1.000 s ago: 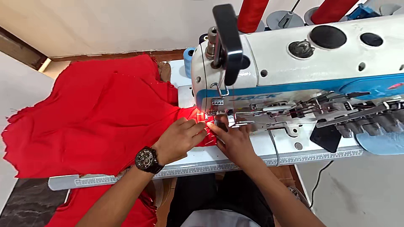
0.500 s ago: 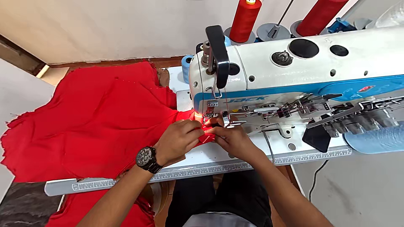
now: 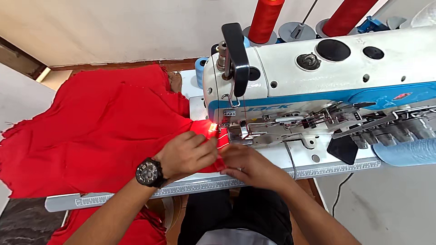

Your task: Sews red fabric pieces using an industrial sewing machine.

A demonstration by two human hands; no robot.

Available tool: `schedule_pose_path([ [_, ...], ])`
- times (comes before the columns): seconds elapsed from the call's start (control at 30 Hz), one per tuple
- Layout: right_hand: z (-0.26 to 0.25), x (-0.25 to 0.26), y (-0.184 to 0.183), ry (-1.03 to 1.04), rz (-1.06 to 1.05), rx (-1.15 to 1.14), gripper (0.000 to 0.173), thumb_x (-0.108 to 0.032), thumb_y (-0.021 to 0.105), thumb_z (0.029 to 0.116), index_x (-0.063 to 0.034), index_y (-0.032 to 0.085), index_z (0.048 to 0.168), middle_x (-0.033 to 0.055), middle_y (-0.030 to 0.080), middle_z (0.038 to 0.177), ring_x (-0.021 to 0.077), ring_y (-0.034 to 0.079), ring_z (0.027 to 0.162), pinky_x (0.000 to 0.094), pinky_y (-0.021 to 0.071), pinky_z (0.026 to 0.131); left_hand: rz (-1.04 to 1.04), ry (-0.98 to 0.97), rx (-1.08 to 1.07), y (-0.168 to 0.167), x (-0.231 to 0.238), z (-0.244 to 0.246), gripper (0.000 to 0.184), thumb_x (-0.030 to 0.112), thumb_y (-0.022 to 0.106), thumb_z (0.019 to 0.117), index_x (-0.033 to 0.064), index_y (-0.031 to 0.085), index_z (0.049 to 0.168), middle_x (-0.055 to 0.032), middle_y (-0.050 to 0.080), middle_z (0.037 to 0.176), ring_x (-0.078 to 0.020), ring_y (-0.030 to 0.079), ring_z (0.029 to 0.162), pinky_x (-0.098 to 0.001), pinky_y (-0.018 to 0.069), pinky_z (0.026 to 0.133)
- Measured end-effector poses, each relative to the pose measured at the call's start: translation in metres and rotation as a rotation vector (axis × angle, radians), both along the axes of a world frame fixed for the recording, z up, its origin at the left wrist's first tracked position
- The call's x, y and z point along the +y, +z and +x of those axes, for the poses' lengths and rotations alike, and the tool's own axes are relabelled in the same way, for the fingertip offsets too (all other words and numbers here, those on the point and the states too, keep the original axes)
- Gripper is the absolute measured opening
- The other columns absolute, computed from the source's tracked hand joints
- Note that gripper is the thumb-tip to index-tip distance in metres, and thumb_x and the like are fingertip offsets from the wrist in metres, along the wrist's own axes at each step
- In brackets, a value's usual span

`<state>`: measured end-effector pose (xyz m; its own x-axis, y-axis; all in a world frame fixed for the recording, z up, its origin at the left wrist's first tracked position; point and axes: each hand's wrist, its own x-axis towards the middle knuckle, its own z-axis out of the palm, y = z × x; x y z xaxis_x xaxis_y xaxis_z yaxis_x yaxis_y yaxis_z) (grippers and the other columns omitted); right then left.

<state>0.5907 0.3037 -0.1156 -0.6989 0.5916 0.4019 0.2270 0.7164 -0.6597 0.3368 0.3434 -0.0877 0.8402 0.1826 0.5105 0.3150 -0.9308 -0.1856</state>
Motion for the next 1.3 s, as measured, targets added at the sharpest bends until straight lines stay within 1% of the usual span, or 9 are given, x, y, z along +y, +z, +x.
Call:
schedule_pose_path([
  [0.1, -0.003, -0.016, -0.009, 0.018, 0.029, -0.054, 0.032, -0.023, 0.057, 0.1051, -0.0055, 0.067, 0.080, 0.0042, 0.068, 0.089, 0.0168, 0.065, 0.101, 0.0329, 0.0519, 0.097, -0.344, 0.066, 0.066, -0.013, -0.005, 0.017, 0.030, 0.012, 0.054, 0.0968, 0.0091, 0.067, 0.124, -0.0079, 0.068, 0.130, -0.0228, 0.068, 0.088, -0.0362, 0.0541, 0.066],
  [0.27, 0.003, -0.005, 0.006, 0.041, -0.070, 0.066, 0.023, -0.019, 0.065, 0.1001, -0.0031, 0.071, 0.085, 0.0042, 0.071, 0.094, 0.0158, 0.066, 0.107, 0.0329, 0.0523, 0.100, -0.466, 0.329, 0.047, -0.029, -0.004, 0.018, 0.044, 0.008, 0.051, 0.0949, 0.0147, 0.068, 0.135, -0.0072, 0.066, 0.129, -0.0252, 0.063, 0.104, -0.0409, 0.0523, 0.079],
  [0.43, 0.018, 0.015, 0.034, 0.104, -0.135, 0.075, 0.019, -0.016, 0.069, 0.0964, -0.0025, 0.071, 0.083, 0.0036, 0.069, 0.089, 0.0115, 0.066, 0.096, 0.0298, 0.0554, 0.090, -0.541, 0.419, -0.065, -0.035, -0.016, 0.037, 0.045, 0.006, 0.051, 0.0928, 0.0193, 0.071, 0.131, -0.0043, 0.066, 0.125, -0.0243, 0.062, 0.107, -0.0439, 0.0486, 0.080],
  [0.6, 0.002, -0.021, -0.014, -0.078, -0.204, 0.115, 0.022, -0.022, 0.064, 0.1013, -0.0031, 0.074, 0.095, 0.0044, 0.073, 0.105, 0.0154, 0.065, 0.114, 0.0350, 0.0532, 0.102, -0.539, 0.252, -0.052, -0.040, 0.009, 0.010, 0.039, 0.009, 0.052, 0.1000, 0.0240, 0.071, 0.130, -0.0041, 0.067, 0.118, -0.0224, 0.063, 0.107, -0.0424, 0.0527, 0.086],
  [0.73, -0.019, -0.035, -0.040, -0.220, -0.107, 0.132, 0.024, -0.025, 0.063, 0.1030, -0.0049, 0.072, 0.095, 0.0037, 0.073, 0.107, 0.0169, 0.064, 0.117, 0.0379, 0.0524, 0.103, -0.648, 0.010, -0.022, -0.019, 0.040, -0.015, 0.028, 0.011, 0.049, 0.0977, 0.0091, 0.073, 0.112, -0.0067, 0.068, 0.118, -0.0183, 0.062, 0.119, -0.0352, 0.0535, 0.102],
  [0.83, -0.016, -0.032, -0.038, -0.202, -0.103, 0.151, 0.024, -0.025, 0.063, 0.1030, -0.0057, 0.074, 0.096, 0.0025, 0.074, 0.107, 0.0160, 0.065, 0.117, 0.0386, 0.0518, 0.104, -0.566, -0.048, 0.106, 0.008, 0.041, 0.003, 0.024, 0.016, 0.049, 0.0943, 0.0094, 0.072, 0.091, -0.0050, 0.072, 0.103, -0.0168, 0.070, 0.099, -0.0357, 0.0586, 0.080],
  [0.93, -0.016, -0.027, -0.038, -0.184, -0.105, 0.170, 0.023, -0.024, 0.063, 0.1032, -0.0057, 0.074, 0.096, 0.0026, 0.074, 0.105, 0.0162, 0.065, 0.117, 0.0387, 0.0514, 0.105, -0.491, -0.078, 0.228, 0.024, 0.043, 0.012, 0.023, 0.019, 0.049, 0.0926, 0.0112, 0.066, 0.079, -0.0020, 0.067, 0.085, -0.0160, 0.067, 0.077, -0.0356, 0.0542, 0.060],
  [1.17, -0.021, -0.023, -0.034, -0.187, -0.099, 0.143, 0.024, -0.025, 0.062, 0.1035, -0.0068, 0.075, 0.096, -0.0001, 0.074, 0.104, 0.0150, 0.063, 0.118, 0.0384, 0.0501, 0.106, -0.411, -0.083, 0.326, 0.034, 0.051, 0.012, 0.022, 0.019, 0.050, 0.0916, 0.0119, 0.063, 0.076, -0.0024, 0.065, 0.079, -0.0184, 0.066, 0.071, -0.0374, 0.0515, 0.056],
  [1.3, -0.019, -0.023, -0.034, -0.169, -0.105, 0.150, 0.024, -0.025, 0.062, 0.1033, -0.0061, 0.074, 0.093, 0.0011, 0.074, 0.103, 0.0157, 0.064, 0.116, 0.0370, 0.0516, 0.103, -0.393, -0.073, 0.342, 0.035, 0.050, 0.012, 0.021, 0.020, 0.051, 0.0920, 0.0123, 0.065, 0.077, -0.0028, 0.068, 0.083, -0.0187, 0.067, 0.074, -0.0383, 0.0538, 0.060],
])
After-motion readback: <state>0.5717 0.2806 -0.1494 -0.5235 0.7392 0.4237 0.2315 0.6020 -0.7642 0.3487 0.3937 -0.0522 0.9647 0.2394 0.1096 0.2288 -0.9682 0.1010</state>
